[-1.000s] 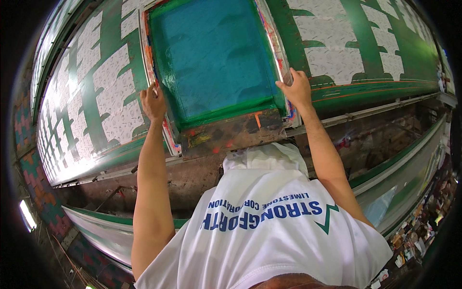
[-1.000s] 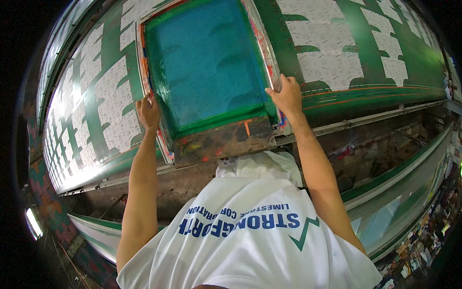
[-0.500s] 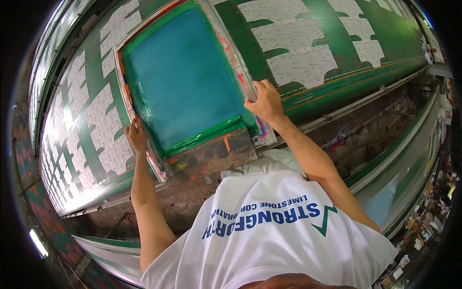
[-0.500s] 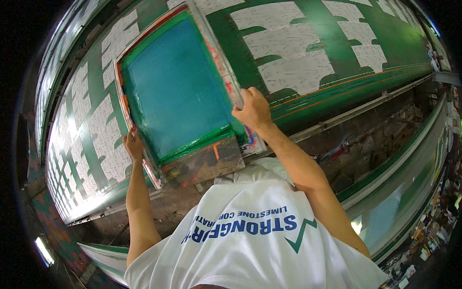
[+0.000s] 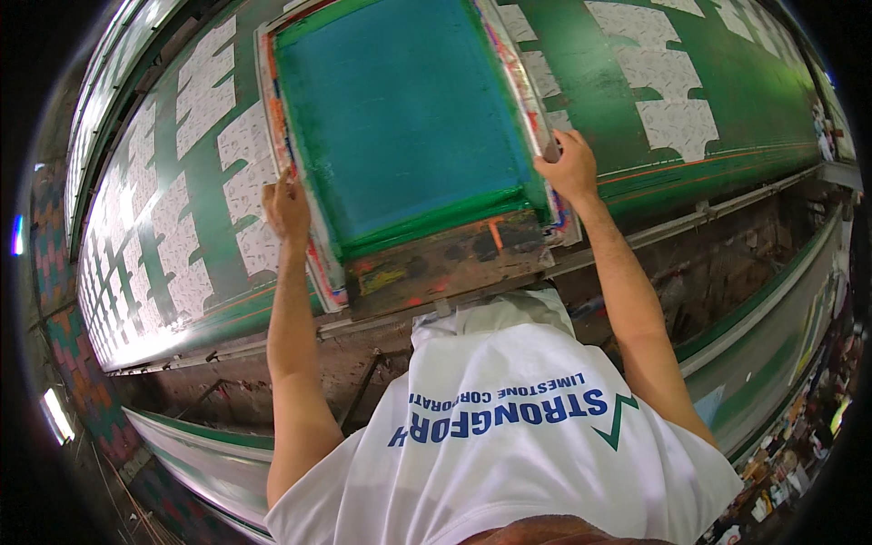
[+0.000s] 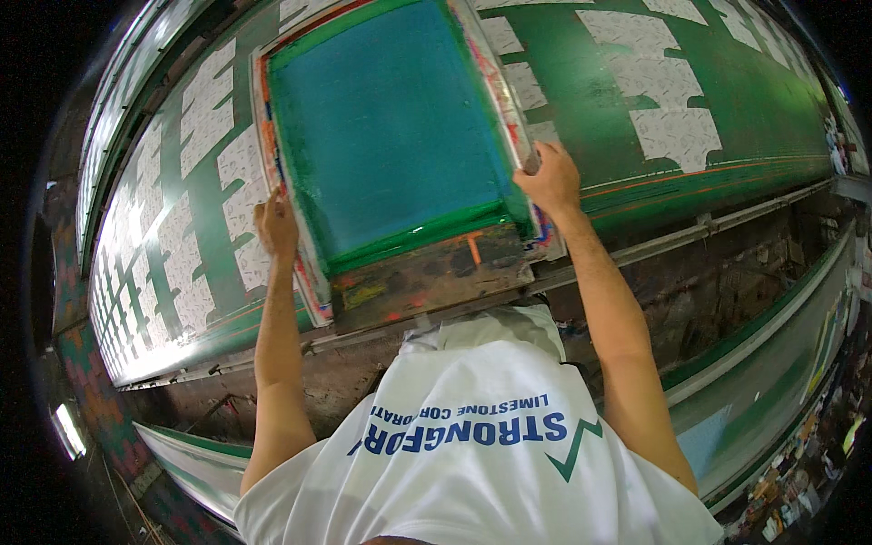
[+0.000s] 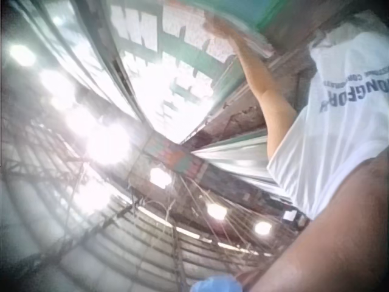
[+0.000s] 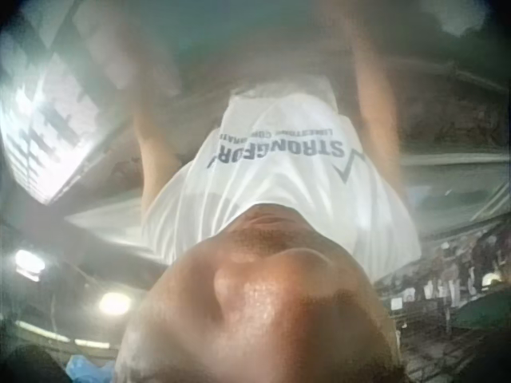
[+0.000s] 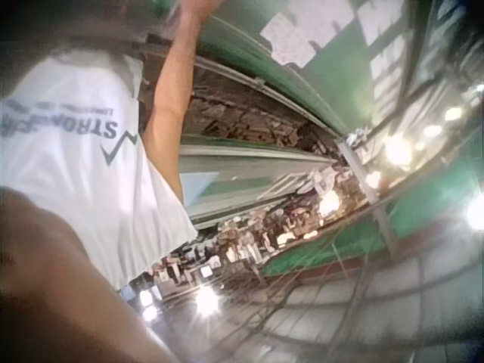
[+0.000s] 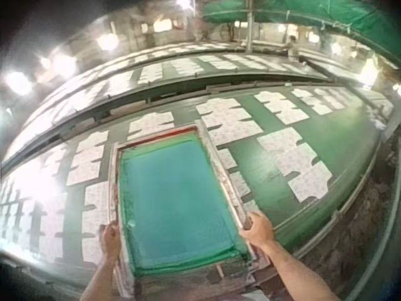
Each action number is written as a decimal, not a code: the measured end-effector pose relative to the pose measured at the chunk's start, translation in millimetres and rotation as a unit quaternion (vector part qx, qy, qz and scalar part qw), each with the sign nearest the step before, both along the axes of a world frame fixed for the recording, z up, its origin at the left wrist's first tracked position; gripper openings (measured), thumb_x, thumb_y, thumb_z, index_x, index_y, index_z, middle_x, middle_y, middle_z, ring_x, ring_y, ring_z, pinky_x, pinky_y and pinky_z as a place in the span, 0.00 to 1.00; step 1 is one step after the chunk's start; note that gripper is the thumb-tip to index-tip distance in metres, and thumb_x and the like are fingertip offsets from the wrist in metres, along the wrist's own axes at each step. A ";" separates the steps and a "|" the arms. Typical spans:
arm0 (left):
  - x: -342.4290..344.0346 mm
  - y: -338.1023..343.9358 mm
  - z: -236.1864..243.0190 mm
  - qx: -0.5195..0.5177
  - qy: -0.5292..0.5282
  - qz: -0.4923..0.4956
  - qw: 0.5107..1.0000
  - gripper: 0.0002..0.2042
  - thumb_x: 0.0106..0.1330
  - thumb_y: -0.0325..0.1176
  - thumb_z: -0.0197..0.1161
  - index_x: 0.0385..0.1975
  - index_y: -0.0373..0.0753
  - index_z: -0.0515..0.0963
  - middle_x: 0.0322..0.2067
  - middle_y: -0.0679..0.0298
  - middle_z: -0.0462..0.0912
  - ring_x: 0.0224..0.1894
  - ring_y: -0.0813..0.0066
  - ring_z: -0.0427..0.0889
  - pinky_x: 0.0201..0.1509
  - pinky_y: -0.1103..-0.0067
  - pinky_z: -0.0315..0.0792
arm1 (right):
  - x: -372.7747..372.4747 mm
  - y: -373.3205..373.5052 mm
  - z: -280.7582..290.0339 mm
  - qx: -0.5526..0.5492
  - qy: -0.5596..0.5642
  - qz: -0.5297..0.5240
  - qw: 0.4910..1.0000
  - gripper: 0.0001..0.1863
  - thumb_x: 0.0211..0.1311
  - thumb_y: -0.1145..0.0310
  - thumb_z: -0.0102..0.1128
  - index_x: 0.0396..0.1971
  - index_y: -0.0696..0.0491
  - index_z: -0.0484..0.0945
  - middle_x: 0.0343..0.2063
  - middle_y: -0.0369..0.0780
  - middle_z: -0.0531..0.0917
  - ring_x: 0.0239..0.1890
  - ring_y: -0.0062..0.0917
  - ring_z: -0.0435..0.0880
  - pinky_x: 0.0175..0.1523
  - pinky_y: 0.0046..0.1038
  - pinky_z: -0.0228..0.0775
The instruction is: The person uses a squeegee to pull teal ink across a screen-printing frame, repeatedly lifting and repositioning the frame. The person then moves the frame to a workbench and continues to pull ink across the screen before setting the frame down.
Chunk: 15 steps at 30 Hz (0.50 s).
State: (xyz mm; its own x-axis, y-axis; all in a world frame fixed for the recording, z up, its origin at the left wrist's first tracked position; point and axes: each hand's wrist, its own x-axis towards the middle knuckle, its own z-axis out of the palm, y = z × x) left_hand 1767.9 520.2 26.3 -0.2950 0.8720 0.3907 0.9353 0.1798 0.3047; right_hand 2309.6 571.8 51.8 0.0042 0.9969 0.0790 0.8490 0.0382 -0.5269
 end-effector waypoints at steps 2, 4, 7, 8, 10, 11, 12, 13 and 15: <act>50.0 10.3 -4.3 -0.013 -0.006 0.011 1.000 0.15 0.72 0.34 0.67 0.56 0.47 0.87 0.35 0.59 0.77 0.43 0.59 0.78 0.48 0.62 0.75 | 45.9 10.5 -6.2 -0.001 0.004 0.006 1.000 0.35 0.51 0.59 0.76 0.57 0.65 0.81 0.50 0.50 0.83 0.52 0.45 0.85 0.59 0.41 0.79; 91.3 13.9 -7.8 -0.020 -0.013 0.018 1.000 0.15 0.72 0.34 0.67 0.57 0.46 0.87 0.37 0.59 0.77 0.45 0.58 0.78 0.50 0.62 0.75 | 83.2 15.2 -11.3 -0.016 -0.007 -0.005 1.000 0.35 0.52 0.59 0.76 0.58 0.65 0.80 0.51 0.50 0.83 0.52 0.44 0.85 0.58 0.40 0.79; 130.9 15.3 -9.2 -0.011 -0.017 0.003 1.000 0.16 0.72 0.34 0.67 0.58 0.45 0.86 0.37 0.58 0.75 0.46 0.58 0.77 0.51 0.61 0.74 | 122.4 15.3 -16.2 -0.045 0.015 -0.013 0.999 0.35 0.52 0.59 0.76 0.59 0.63 0.80 0.51 0.49 0.82 0.54 0.46 0.84 0.59 0.42 0.78; 139.5 13.6 -9.5 -0.013 -0.008 0.006 1.000 0.16 0.72 0.34 0.67 0.58 0.44 0.85 0.37 0.57 0.75 0.45 0.57 0.77 0.51 0.62 0.74 | 130.3 14.4 -17.4 -0.073 0.016 -0.021 0.997 0.35 0.53 0.59 0.76 0.60 0.63 0.79 0.52 0.49 0.82 0.55 0.45 0.83 0.59 0.42 0.78; 154.4 9.9 -10.8 0.004 -0.001 -0.002 1.000 0.15 0.72 0.35 0.68 0.57 0.43 0.86 0.36 0.58 0.75 0.44 0.57 0.77 0.50 0.62 0.74 | 143.6 12.8 -18.8 -0.076 0.010 -0.015 0.997 0.36 0.53 0.59 0.77 0.60 0.62 0.79 0.52 0.49 0.82 0.56 0.45 0.83 0.60 0.42 0.77; 159.9 8.8 -11.7 0.014 0.002 -0.008 1.000 0.15 0.72 0.35 0.68 0.57 0.43 0.86 0.36 0.58 0.75 0.43 0.58 0.77 0.50 0.62 0.74 | 148.8 11.8 -19.0 -0.086 0.003 -0.018 0.996 0.36 0.53 0.59 0.77 0.60 0.62 0.79 0.53 0.48 0.81 0.56 0.45 0.83 0.60 0.42 0.77; 164.7 8.1 -12.5 0.014 0.000 -0.003 1.000 0.15 0.71 0.35 0.68 0.56 0.43 0.86 0.36 0.58 0.75 0.43 0.58 0.77 0.50 0.62 0.74 | 153.8 10.6 -19.0 -0.072 0.016 -0.013 0.997 0.36 0.54 0.59 0.77 0.61 0.62 0.79 0.53 0.48 0.81 0.56 0.45 0.83 0.60 0.41 0.77; 169.2 7.7 -13.4 0.014 -0.003 0.000 1.000 0.15 0.71 0.35 0.68 0.56 0.43 0.86 0.36 0.58 0.75 0.43 0.58 0.77 0.49 0.62 0.74 | 158.3 9.4 -19.0 -0.067 0.024 -0.013 0.997 0.36 0.54 0.59 0.77 0.61 0.62 0.79 0.54 0.48 0.81 0.57 0.45 0.83 0.60 0.41 0.77; 176.3 7.3 -14.8 0.015 -0.006 0.004 1.000 0.15 0.71 0.34 0.69 0.56 0.43 0.86 0.36 0.59 0.75 0.42 0.58 0.77 0.49 0.62 0.74 | 165.8 7.3 -19.0 -0.066 0.029 -0.014 0.997 0.36 0.54 0.59 0.77 0.62 0.61 0.79 0.54 0.48 0.81 0.57 0.44 0.83 0.61 0.41 0.77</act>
